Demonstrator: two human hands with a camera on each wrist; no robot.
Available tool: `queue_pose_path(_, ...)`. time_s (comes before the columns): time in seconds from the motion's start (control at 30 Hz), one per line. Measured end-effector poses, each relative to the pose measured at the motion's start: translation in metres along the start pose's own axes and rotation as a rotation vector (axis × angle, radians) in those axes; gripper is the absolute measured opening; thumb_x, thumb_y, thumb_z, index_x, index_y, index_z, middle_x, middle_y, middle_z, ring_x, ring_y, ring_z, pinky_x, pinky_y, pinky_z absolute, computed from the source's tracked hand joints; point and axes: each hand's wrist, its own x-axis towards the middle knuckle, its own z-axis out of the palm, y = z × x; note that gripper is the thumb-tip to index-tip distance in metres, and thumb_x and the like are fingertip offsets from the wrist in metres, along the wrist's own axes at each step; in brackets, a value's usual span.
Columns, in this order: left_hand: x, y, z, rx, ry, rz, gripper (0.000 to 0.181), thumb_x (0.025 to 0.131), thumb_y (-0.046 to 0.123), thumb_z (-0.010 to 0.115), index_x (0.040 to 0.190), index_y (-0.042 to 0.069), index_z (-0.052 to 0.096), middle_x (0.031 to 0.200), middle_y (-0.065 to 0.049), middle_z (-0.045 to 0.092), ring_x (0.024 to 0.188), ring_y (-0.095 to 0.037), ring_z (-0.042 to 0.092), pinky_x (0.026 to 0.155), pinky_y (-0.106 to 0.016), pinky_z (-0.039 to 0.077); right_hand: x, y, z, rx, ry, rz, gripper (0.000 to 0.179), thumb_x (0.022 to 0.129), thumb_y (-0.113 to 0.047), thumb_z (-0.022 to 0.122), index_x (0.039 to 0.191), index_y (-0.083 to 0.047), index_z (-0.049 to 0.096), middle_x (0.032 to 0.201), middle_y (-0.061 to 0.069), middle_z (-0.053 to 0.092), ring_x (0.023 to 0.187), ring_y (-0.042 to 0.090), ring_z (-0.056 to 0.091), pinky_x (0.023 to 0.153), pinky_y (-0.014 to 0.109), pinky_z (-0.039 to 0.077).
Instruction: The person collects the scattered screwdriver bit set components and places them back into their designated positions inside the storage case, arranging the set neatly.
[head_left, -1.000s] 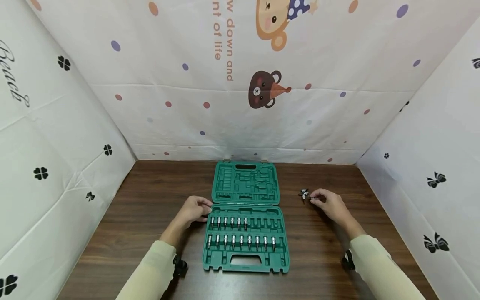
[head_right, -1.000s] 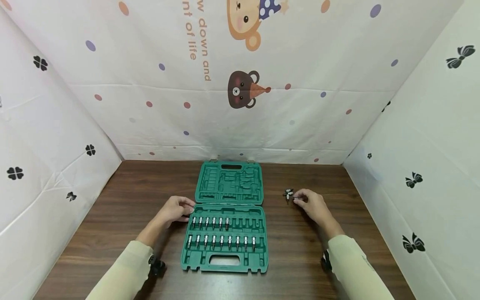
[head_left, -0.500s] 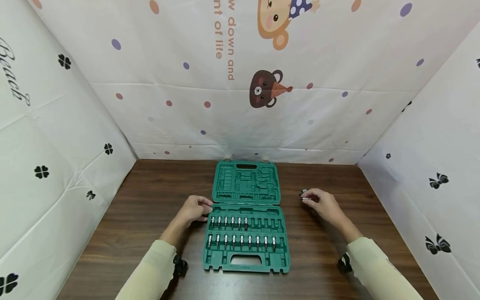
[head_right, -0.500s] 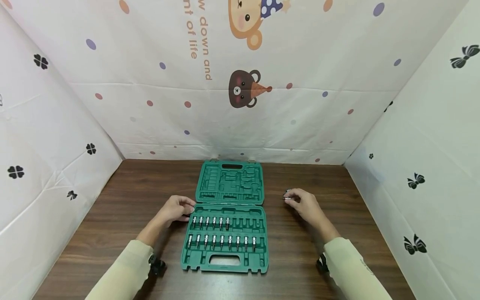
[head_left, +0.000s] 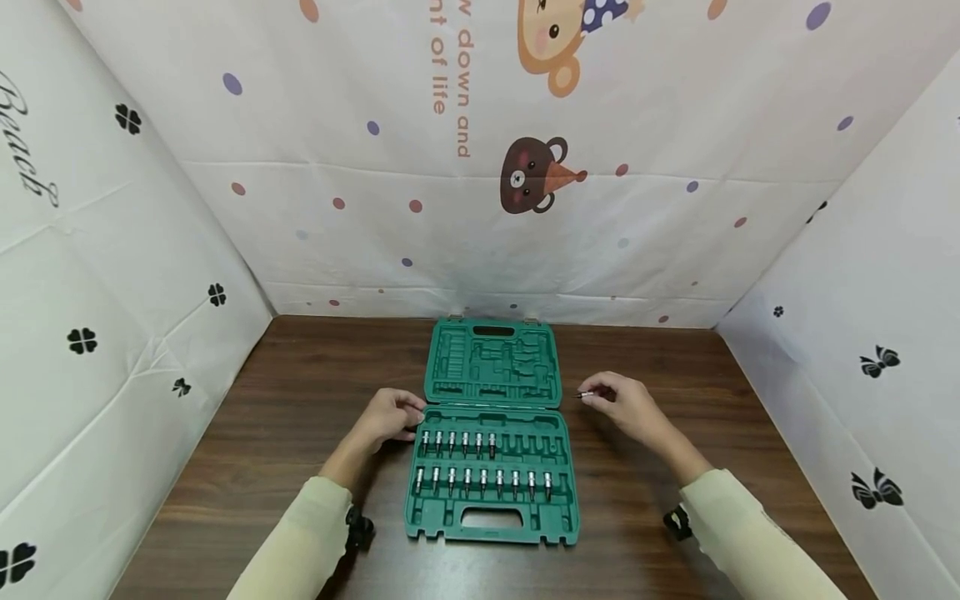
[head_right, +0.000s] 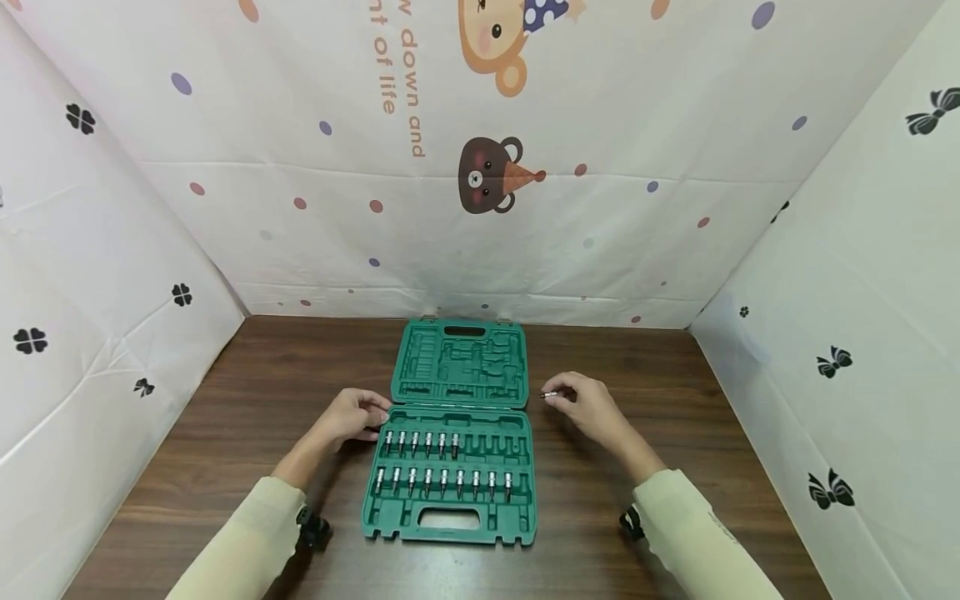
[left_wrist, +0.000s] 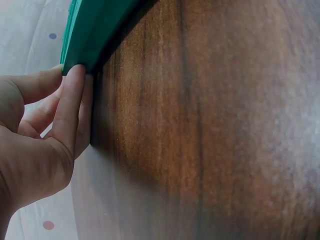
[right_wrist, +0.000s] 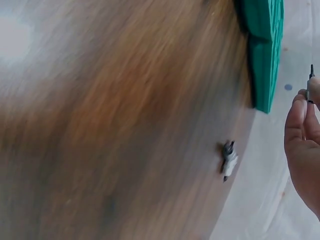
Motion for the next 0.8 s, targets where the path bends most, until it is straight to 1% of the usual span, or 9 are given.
queue_pose_path(0.07,-0.001,0.000,0.000,0.000,0.001,-0.002,0.019,0.099,-0.001,0.064,0.117,-0.003,0.070,0.103,-0.016,0.070,0.086,-0.022,0.069,0.069,-0.036,0.064,0.002,-0.005,0.001,0.010,-0.020,-0.010,0.011,0.099,-0.017,0.071,0.110,-0.016,0.075,0.102,-0.003,0.071,0.087,0.016,0.061,0.072,0.027,0.054)
queue_pose_path(0.2,-0.001,0.000,0.001,-0.002,0.003,-0.001,0.019,0.099,-0.001,0.064,0.117,-0.003,0.070,0.102,-0.016,0.070,0.087,-0.022,0.068,0.069,-0.036,0.064,0.004,-0.013,0.006,0.039,-0.054,-0.017,0.009,0.099,-0.018,0.072,0.107,-0.020,0.074,0.101,-0.004,0.071,0.086,0.014,0.062,0.072,0.026,0.055)
queue_pose_path(0.3,-0.001,0.000,0.001,-0.009,0.003,-0.002,0.019,0.099,-0.001,0.064,0.117,-0.003,0.070,0.103,-0.016,0.070,0.087,-0.022,0.068,0.069,-0.036,0.064,0.004,-0.018,0.011,0.054,-0.074,-0.040,0.008,0.099,-0.018,0.072,0.107,-0.020,0.074,0.099,-0.005,0.071,0.084,0.012,0.062,0.070,0.026,0.055)
queue_pose_path(0.43,0.000,0.000,0.001,-0.010,0.001,0.000,0.019,0.098,-0.001,0.065,0.116,-0.003,0.070,0.104,-0.017,0.071,0.087,-0.021,0.068,0.069,-0.036,0.064,0.005,-0.024,0.016,0.079,-0.094,-0.072,0.009,0.100,-0.017,0.071,0.108,-0.016,0.074,0.097,-0.004,0.070,0.083,0.011,0.062,0.069,0.027,0.055)
queue_pose_path(0.67,0.000,0.000,0.001,-0.009,0.003,-0.003,0.019,0.099,-0.001,0.065,0.117,-0.003,0.070,0.104,-0.016,0.071,0.087,-0.021,0.069,0.070,-0.036,0.064,0.008,-0.037,0.024,0.127,-0.134,-0.037,0.011,0.100,-0.018,0.071,0.110,-0.014,0.073,0.096,-0.005,0.069,0.086,0.014,0.062,0.072,0.028,0.055)
queue_pose_path(0.8,0.001,0.000,0.001,-0.009,0.004,-0.008,0.019,0.098,-0.001,0.065,0.117,-0.003,0.070,0.104,-0.016,0.071,0.087,-0.021,0.069,0.069,-0.036,0.064,0.008,-0.043,0.029,0.142,-0.156,-0.039,0.014,0.099,-0.018,0.072,0.112,-0.012,0.073,0.097,-0.003,0.069,0.087,0.014,0.063,0.072,0.028,0.056)
